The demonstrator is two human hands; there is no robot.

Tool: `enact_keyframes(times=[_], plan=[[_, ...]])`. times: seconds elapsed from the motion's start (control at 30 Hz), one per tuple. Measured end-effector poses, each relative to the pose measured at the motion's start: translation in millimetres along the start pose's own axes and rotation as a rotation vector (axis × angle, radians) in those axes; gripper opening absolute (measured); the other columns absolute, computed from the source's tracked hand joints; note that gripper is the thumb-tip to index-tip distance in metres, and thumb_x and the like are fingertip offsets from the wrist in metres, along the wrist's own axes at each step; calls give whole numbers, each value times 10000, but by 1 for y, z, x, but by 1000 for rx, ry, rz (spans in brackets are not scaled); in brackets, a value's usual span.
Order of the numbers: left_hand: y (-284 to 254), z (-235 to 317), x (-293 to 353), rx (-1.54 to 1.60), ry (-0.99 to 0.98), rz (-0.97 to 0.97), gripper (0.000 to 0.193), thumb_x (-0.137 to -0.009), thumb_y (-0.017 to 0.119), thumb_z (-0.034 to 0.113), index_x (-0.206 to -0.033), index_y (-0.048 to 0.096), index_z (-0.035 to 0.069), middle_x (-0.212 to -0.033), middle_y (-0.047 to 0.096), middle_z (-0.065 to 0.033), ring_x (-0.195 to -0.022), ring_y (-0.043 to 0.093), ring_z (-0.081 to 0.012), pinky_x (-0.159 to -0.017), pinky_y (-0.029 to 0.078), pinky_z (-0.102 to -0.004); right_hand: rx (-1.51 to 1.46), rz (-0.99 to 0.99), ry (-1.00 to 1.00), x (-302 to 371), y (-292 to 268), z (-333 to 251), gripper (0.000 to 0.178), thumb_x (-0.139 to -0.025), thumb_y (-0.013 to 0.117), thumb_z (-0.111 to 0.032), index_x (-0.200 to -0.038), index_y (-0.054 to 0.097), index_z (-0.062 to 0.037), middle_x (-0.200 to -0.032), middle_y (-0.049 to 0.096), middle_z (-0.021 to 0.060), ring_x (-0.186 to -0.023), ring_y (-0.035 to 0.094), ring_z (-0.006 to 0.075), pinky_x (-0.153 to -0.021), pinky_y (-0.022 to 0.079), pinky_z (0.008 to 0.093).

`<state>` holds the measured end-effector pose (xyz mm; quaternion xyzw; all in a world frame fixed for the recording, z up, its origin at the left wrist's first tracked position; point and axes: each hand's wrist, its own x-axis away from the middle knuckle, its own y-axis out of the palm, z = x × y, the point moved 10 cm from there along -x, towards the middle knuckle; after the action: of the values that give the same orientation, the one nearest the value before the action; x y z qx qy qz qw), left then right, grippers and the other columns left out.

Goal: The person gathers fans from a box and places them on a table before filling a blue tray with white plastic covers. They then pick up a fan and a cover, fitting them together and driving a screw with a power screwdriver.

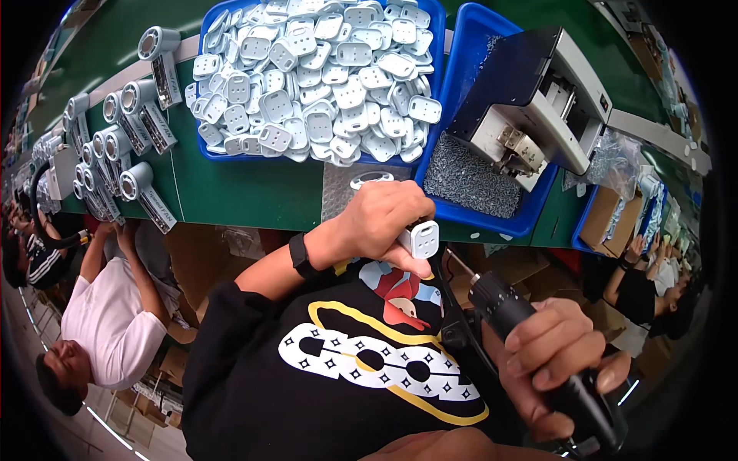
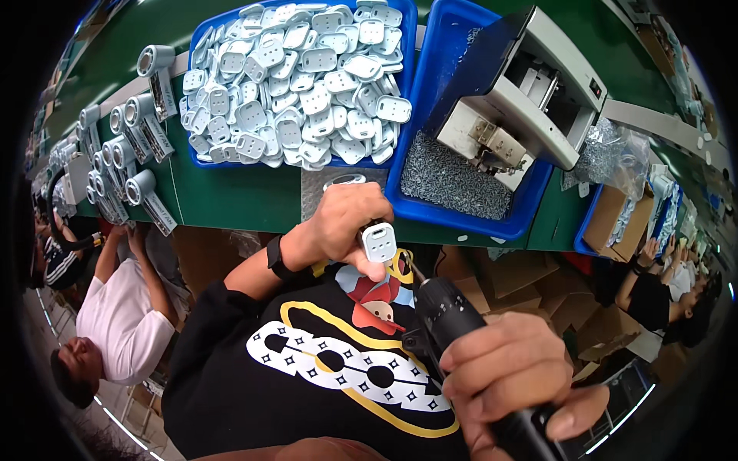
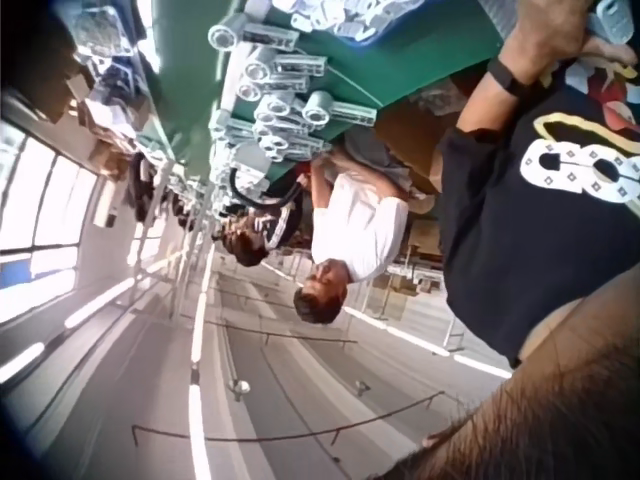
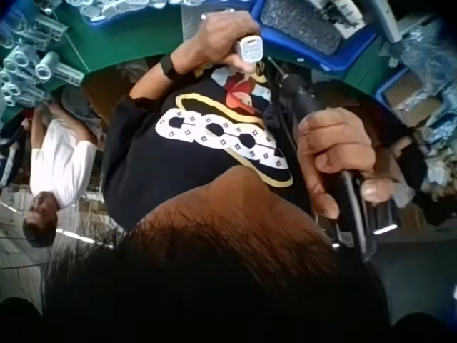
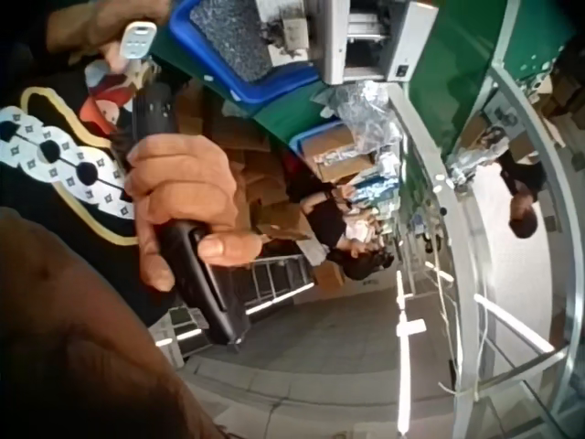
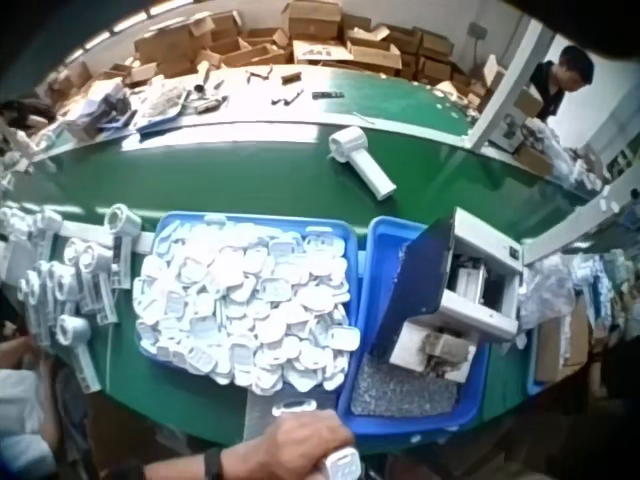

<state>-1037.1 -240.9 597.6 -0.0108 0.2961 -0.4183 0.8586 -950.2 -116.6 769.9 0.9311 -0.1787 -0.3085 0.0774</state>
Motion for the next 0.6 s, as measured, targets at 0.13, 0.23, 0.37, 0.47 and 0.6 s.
enact_keyframes(times=[0.13, 0.23, 0.37, 0.47, 0.6], plan=[[-4, -1, 2, -25, 9, 8, 653, -766, 727, 643, -925, 575, 29, -764, 573, -58, -646, 606, -242, -542, 477, -344, 5, 10, -76, 2, 20, 7, 555, -858, 771, -346, -1187, 413, -78, -736, 554, 15, -514, 550, 113, -486, 525, 246], [-4, 0, 2, -21, 23, 15, 645, -763, 729, 638, -922, 574, 32, -759, 565, -59, -647, 602, -242, -543, 473, -343, 25, -32, -1, -3, 27, 23, 551, -854, 775, -342, -1175, 413, -76, -724, 551, 16, -498, 550, 117, -464, 527, 251], [-3, 0, 2, -19, 49, 17, 646, -769, 734, 630, -928, 569, 26, -752, 555, -60, -621, 584, -243, -523, 460, -344, 31, -63, 38, -4, 30, 32, 544, -854, 776, -341, -1159, 414, -74, -711, 547, 18, -484, 548, 121, -443, 524, 256], [-1, 1, -1, -12, 84, 5, 668, -783, 735, 629, -947, 559, 6, -757, 555, -63, -581, 562, -247, -493, 445, -346, 14, -51, 34, -4, 27, 36, 539, -855, 774, -341, -1152, 413, -74, -708, 544, 18, -480, 547, 121, -436, 524, 253], [2, 1, -2, -5, 67, -1, 668, -786, 730, 630, -945, 560, 4, -753, 554, -62, -578, 563, -246, -491, 446, -345, -21, -1, -4, -1, 20, 34, 528, -867, 756, -355, -1151, 411, -74, -709, 541, 19, -485, 545, 126, -448, 524, 263]])
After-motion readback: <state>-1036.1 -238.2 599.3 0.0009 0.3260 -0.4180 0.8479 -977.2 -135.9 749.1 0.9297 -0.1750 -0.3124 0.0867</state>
